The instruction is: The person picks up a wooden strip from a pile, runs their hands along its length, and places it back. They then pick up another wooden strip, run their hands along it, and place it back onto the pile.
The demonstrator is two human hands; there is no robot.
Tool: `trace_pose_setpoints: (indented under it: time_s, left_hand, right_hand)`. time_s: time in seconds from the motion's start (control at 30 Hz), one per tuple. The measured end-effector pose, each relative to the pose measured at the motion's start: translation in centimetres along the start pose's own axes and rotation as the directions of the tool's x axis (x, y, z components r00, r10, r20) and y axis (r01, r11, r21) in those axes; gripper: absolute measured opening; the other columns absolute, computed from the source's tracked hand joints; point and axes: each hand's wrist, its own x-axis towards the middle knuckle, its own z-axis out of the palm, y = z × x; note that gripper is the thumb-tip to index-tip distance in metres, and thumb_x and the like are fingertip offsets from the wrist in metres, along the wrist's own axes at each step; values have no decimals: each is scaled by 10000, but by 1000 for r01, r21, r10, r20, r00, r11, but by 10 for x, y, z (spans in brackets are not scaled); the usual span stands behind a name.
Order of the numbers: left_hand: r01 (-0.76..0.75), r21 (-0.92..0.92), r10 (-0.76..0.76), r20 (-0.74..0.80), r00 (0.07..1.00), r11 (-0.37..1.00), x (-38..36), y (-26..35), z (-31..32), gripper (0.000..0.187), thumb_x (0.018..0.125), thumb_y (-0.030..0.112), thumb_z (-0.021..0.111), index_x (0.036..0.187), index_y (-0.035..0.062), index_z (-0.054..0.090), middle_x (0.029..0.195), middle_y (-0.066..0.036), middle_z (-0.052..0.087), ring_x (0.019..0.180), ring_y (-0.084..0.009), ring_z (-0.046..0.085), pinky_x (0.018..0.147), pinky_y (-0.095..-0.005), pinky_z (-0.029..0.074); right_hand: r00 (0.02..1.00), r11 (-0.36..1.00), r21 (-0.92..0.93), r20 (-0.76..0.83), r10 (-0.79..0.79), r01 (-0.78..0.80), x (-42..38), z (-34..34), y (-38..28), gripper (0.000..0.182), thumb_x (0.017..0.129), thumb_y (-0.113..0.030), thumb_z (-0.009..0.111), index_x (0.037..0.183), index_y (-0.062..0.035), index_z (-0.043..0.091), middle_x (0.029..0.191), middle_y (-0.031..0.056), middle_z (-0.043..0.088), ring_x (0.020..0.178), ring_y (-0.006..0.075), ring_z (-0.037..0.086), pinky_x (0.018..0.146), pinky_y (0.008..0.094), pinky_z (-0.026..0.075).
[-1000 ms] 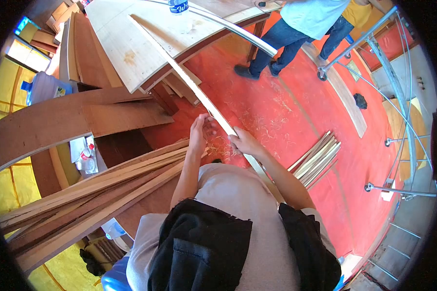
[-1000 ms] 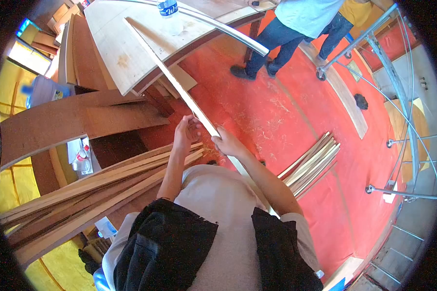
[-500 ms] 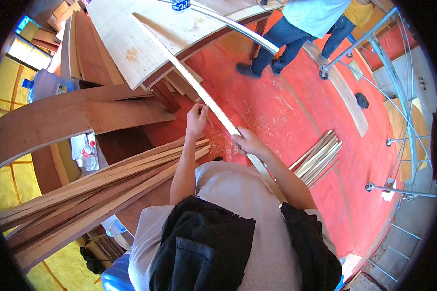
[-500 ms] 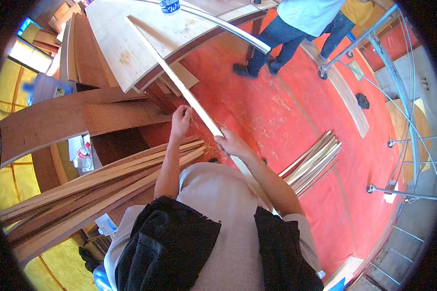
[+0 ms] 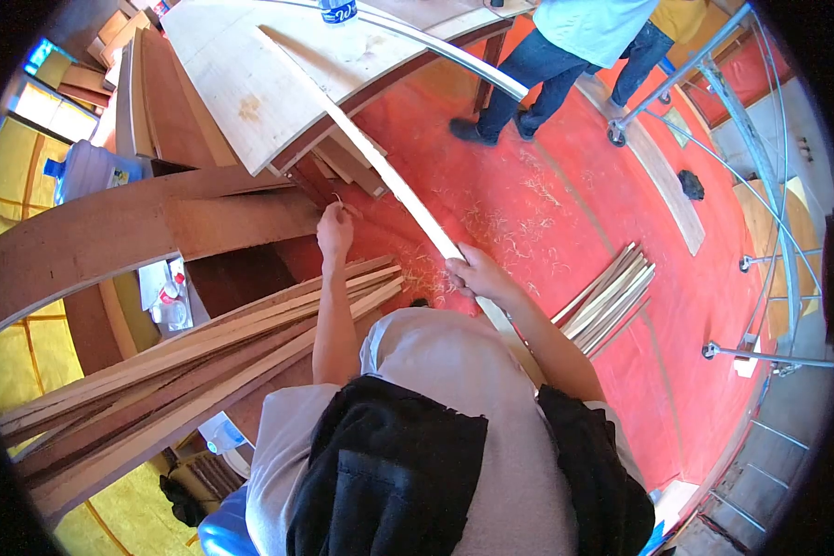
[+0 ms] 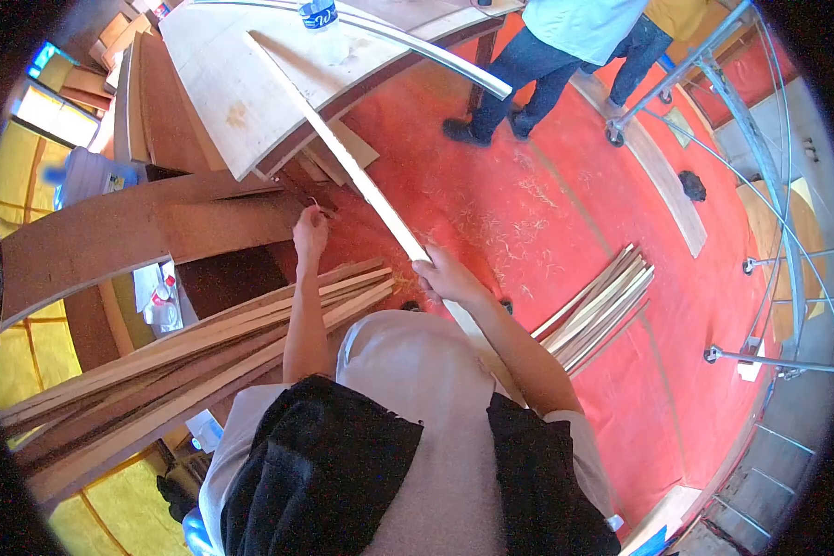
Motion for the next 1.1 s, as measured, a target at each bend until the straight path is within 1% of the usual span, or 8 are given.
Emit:
trace_pose_setpoints:
  time_s: [0.13, 0.3, 0.6, 0.8, 0.87, 0.93, 1.0, 1.1]
  left_hand:
    - [-85, -293, 103, 47, 994, 952, -12, 34, 24, 294, 959, 256, 591, 1009, -31, 631, 931, -99, 717, 828, -217, 664, 749, -361, 514]
    - [246, -408, -123, 305, 945, 879, -25, 82, 35, 290, 973, 251, 565, 946, -34, 611, 716, -118, 645, 632, -215, 588, 607, -368, 473]
    - [-186, -163, 188, 1, 982, 969, -13, 69, 38, 170, 929, 139, 568, 859, -16, 575, 700, -205, 621, 628, -335, 628, 577, -398, 459]
    - [-7, -102, -36, -414, 910, 995, 17, 23, 33, 150, 918, 130, 565, 871, -7, 604, 773, -217, 671, 741, -395, 666, 656, -458, 511]
    - [172, -84, -183, -149, 972, 981, 38, -23, 25, 225, 922, 198, 594, 934, -25, 624, 866, -244, 685, 773, -394, 677, 675, -474, 514]
    - [-34, -101, 21, -131, 991, 994, 29, 1, 25, 313, 946, 277, 583, 1003, -26, 641, 888, -237, 688, 752, -374, 674, 691, -460, 515]
    - [272, -279, -229, 178, 957, 921, 12, 64, 8, 386, 968, 343, 556, 1047, -23, 646, 901, -220, 692, 752, -340, 675, 704, -438, 512]
    - [189, -286, -120, 244, 962, 939, -3, 67, 38, 407, 978, 350, 534, 953, -47, 618, 768, -201, 651, 718, -310, 652, 672, -413, 492]
  right_hand:
    - [1000, 999, -16, 6, 28, -28, 2, 4, 1, 162, 992, -202, 512, 1041, -50, 481, 686, 17, 518, 469, 89, 480, 400, 262, 386]
    - [999, 998, 46, 23, 49, -50, 1, 10, 4, 183, 996, -228, 510, 1059, -58, 487, 692, 11, 519, 472, 79, 472, 404, 258, 385]
    - [999, 997, 54, 16, 49, -49, 0, 8, 10, 172, 994, -216, 505, 1042, -51, 494, 688, 10, 514, 480, 85, 474, 413, 264, 380]
    - [998, 995, 93, 49, 34, -39, -7, 9, 10, 182, 997, -202, 501, 1078, -39, 499, 656, 17, 508, 478, 96, 480, 414, 266, 386]
    - [998, 994, 98, 52, 45, -50, -14, 7, 12, 194, 999, -197, 499, 1105, -35, 500, 647, 20, 507, 467, 99, 477, 406, 269, 386]
    - [996, 990, 119, 60, 69, -76, -14, 7, 8, 208, 1000, -196, 499, 1129, -33, 496, 642, 21, 508, 458, 103, 475, 396, 273, 384]
    - [994, 987, 133, 74, 81, -90, -11, 9, 6, 217, 1001, -195, 499, 1144, -31, 493, 639, 22, 508, 451, 105, 472, 387, 276, 382]
    - [992, 984, 143, 84, 91, -102, -11, 9, 7, 219, 1002, -195, 498, 1145, -30, 490, 637, 20, 504, 447, 105, 468, 382, 277, 381]
